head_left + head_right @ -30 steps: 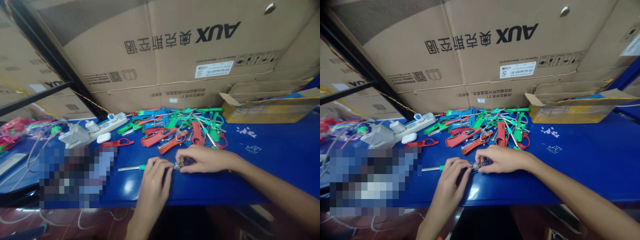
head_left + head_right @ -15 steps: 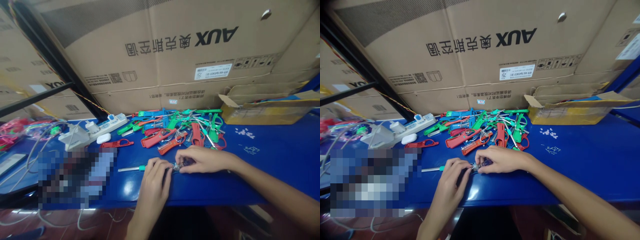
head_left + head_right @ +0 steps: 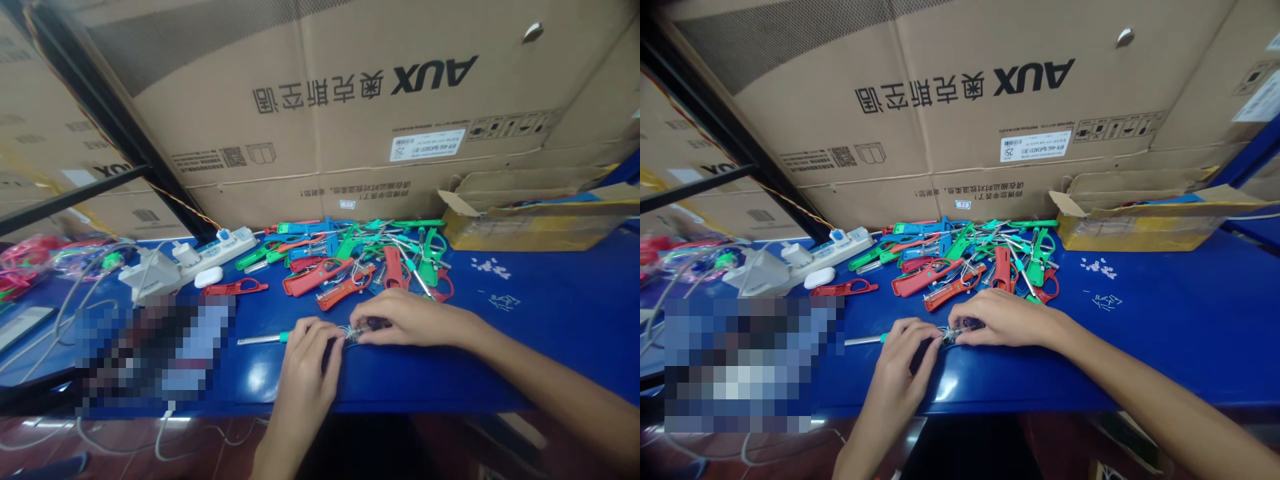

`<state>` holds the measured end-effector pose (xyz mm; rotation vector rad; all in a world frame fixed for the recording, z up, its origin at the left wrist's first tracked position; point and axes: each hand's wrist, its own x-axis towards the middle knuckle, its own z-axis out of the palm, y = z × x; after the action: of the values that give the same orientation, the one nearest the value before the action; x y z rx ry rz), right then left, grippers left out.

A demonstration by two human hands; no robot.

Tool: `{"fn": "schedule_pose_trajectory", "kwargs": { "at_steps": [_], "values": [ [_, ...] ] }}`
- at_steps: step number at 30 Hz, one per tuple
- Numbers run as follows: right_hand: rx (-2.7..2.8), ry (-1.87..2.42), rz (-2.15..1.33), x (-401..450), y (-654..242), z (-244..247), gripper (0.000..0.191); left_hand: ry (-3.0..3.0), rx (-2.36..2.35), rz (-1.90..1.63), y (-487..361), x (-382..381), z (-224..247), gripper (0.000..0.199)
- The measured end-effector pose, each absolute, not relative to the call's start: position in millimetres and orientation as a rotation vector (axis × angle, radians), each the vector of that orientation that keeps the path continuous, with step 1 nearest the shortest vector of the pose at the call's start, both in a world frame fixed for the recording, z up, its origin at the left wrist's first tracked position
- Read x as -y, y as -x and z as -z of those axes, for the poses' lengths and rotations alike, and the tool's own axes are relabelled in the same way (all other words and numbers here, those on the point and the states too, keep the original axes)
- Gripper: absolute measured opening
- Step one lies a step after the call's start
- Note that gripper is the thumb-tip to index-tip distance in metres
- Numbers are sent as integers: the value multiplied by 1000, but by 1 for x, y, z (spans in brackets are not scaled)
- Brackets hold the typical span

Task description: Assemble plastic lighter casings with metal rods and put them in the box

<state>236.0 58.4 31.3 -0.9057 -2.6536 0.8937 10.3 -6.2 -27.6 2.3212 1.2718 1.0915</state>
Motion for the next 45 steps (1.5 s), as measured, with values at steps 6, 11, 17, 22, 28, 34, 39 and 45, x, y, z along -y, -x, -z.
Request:
{"fn": "schedule_pose_trajectory", "kwargs": {
  "at_steps": [6, 11, 17, 22, 28, 34, 39, 45],
  "values": [
    [2704, 880, -790, -54, -235, -32, 15, -2302, -1274, -1104, -10, 8, 28, 12],
    [2724, 887, -755, -50, -234, -34, 17, -2288, -1278, -1108, -10, 9, 27, 13],
    [2739, 854, -735, -47, -232, -31, 21, -2269, -1244, -1146, -10, 8, 28, 14],
    [2785, 860, -601, -43, -228, -27, 25, -2214, -1185, -1185, -10, 9, 28, 17],
    [2797, 914, -642, -46, -231, -33, 23, -2276, -1298, -1116, -10, 8, 27, 13],
    [2804, 896, -596, -47, -236, -35, 22, -2264, -1312, -1056, -9, 9, 24, 11],
    [2815, 875, -643, -43, -232, -35, 21, -2245, -1289, -1075, -9, 11, 23, 14],
    [2787, 887, -671, -41, -227, -32, 24, -2280, -1299, -1084, -10, 10, 25, 15]
  ]
}}
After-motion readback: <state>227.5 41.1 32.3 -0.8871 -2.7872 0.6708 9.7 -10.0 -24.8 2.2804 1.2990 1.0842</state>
